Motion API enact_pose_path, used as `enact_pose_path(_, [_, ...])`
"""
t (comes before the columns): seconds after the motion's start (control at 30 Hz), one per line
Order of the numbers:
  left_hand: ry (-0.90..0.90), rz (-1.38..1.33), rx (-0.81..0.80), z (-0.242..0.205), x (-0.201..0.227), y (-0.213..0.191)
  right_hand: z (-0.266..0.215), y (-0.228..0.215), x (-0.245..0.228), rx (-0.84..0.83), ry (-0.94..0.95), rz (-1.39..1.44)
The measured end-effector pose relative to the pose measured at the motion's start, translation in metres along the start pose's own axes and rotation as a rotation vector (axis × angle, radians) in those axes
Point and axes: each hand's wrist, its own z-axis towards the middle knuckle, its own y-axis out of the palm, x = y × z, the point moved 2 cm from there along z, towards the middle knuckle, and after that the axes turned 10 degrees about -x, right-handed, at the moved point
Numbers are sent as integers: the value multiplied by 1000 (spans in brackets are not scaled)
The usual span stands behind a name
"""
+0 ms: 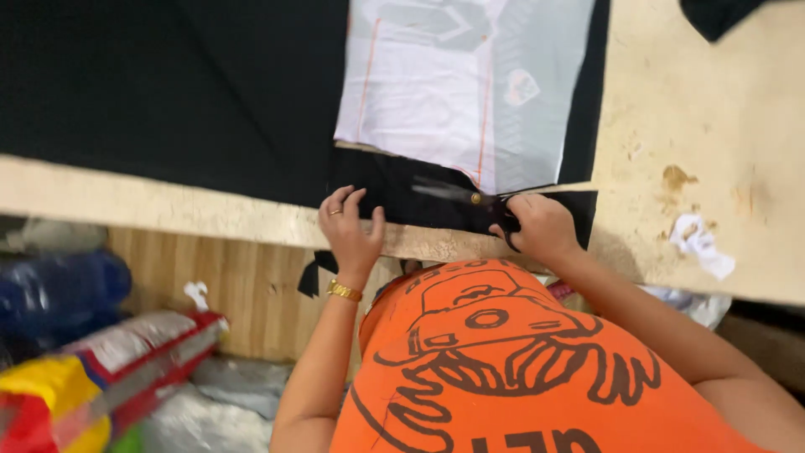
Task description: The person places a paper pattern on a black fabric, then uses scissors to cut the fabric along the pattern's outline. After cutting, the person removes the pattern, folds the cut fabric piece, and ties it with a white string.
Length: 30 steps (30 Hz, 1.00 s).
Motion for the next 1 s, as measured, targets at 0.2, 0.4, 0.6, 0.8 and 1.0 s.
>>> enact_pose_path(0.2, [148,73,-76,38,-23,-23,-41,37,-14,169,231,21])
enact_pose_path(0.4, [198,8,-127,74,-27,-19,-87,-28,36,56,771,584])
enact_pose_path(0.6, [224,-16,-223,93,10,-13,-138,-92,179,699,608,727])
enact_pose_path(0.8, [255,-48,-293,105,32,18,-141,-109,255,668,386,401])
enact_pose_path(1.0, [192,108,-395,115,26,44,-110,-97,210,394,749,236])
